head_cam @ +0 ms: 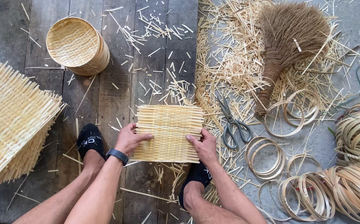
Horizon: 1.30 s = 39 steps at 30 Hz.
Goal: The person weaves bamboo strips into small round baskets. They place a circular bamboo frame onto a woven mat, fold the mat around the frame, and trim excess strips with shears. The finished baskets are stacked nearby.
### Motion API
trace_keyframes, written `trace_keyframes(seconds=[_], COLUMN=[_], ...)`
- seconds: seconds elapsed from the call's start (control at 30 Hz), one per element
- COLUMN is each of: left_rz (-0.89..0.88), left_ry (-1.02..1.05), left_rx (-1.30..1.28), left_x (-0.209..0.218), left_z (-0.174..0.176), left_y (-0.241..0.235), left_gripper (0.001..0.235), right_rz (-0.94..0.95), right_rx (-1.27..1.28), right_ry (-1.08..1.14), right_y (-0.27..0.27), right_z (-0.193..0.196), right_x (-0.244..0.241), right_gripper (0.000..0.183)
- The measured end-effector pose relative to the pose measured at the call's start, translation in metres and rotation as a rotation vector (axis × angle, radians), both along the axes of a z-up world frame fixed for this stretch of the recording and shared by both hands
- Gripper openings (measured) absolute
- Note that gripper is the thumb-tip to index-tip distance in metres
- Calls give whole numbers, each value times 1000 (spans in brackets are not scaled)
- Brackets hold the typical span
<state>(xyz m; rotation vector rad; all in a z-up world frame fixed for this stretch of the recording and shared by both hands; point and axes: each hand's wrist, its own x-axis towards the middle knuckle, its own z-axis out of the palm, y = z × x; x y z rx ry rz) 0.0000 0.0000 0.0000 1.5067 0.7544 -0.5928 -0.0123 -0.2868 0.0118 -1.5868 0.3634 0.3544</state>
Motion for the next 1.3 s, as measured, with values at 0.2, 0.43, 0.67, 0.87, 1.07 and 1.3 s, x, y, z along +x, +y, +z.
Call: trace_keyframes(seconds=[0.2, 0.43, 0.67, 0.87, 1.07, 1.3], left_rz=[129, 131, 130, 123, 101, 30], left_ry=[5, 56, 44, 21, 42, 18], left_rx=[-107, -112, -109, -43, 56, 125], left_x=[-2, -2, -4, -5, -2, -6], left_z=[-10, -12, -16, -8, 11, -2], left_y=[6, 11, 12, 8, 2, 8], left_gripper=[52, 50, 53, 58, 66, 69], right_rz=[6, -17, -36, -41, -63, -220], right_rx=[-138, -187, -156, -91, -70, 102], right_ry=[38, 1, 5, -19, 27, 2], right_y=[1, 8, 8, 6, 5, -33], right_z=[1, 1, 0, -2, -2, -53], right_x=[3, 4, 4, 2, 1, -16], right_gripper=[31, 37, 38, 37, 38, 45])
